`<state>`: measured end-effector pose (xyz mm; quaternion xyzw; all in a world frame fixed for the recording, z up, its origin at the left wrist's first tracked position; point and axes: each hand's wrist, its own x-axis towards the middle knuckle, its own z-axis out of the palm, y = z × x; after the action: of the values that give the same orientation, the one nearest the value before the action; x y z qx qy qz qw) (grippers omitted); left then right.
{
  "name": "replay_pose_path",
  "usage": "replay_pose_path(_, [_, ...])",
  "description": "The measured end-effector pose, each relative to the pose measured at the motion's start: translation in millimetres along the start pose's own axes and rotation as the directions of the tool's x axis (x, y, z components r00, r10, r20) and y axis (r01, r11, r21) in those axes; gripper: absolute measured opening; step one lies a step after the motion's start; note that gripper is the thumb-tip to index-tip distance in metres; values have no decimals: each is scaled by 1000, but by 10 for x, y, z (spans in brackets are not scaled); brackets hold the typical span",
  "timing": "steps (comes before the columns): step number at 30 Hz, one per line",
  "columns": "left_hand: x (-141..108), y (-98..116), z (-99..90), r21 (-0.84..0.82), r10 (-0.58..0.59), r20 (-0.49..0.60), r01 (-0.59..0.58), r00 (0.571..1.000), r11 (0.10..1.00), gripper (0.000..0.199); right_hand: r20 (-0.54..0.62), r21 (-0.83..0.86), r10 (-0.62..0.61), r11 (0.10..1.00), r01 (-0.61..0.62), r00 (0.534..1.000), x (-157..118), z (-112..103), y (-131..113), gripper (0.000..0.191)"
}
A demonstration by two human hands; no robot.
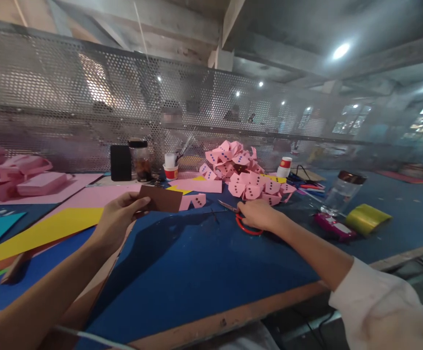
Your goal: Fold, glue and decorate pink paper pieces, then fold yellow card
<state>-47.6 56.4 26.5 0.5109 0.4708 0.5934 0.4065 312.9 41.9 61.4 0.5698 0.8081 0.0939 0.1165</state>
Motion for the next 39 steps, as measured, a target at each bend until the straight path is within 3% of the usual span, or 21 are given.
replay_pose_path(6, [9,18,3,-58,-43,9,44,999,997,33,-10,41,46,998,-45,999,10,31,-5,40])
replay_pose_path(14, [40,-9,-8,-82,-68,-2,68,998,994,33,-117,144,55,989,-38,992,-75,-29,38,38])
replay_pose_path(19, [-1,33,9,-99,-80,12,80,997,992,33,-229,192,68,981,-24,971,-236,-165,129,32])
replay_pose_path(22, [-38,63,43,-114,-83,29,86,996,990,33,-346,328,151,944,-31,926,-373,-222,178,30])
replay_pose_path(24, [-65,86,75,-122,-87,34,90,996,988,32,-347,566,234,824,4,908,-435,-246,159,30])
replay_pose_path(25, [-79,98,92,-125,-89,38,93,995,988,31,-312,700,241,712,51,919,-450,-254,126,30])
replay_pose_path(27, [-108,125,123,-127,-98,50,104,994,986,30,-216,907,193,404,124,957,-443,-264,13,30])
replay_pose_path(29, [-137,144,148,-128,-109,61,116,992,985,30,-136,984,127,136,119,982,-388,-264,-142,29])
replay_pose_path(31, [-161,148,165,-127,-119,72,127,990,984,29,-123,992,70,-31,125,990,-294,-253,-303,28])
replay_pose_path(35, [-184,115,178,-120,-107,133,123,985,985,27,-149,983,-14,-112,147,989,-82,-192,-540,26])
replay_pose_path(37, [-186,101,174,-123,-96,159,117,983,986,26,-126,988,-27,-99,123,992,-14,-144,-601,29])
replay_pose_path(39, [-188,102,170,-136,-93,162,116,982,984,25,-95,995,-33,-30,94,995,11,-92,-629,24])
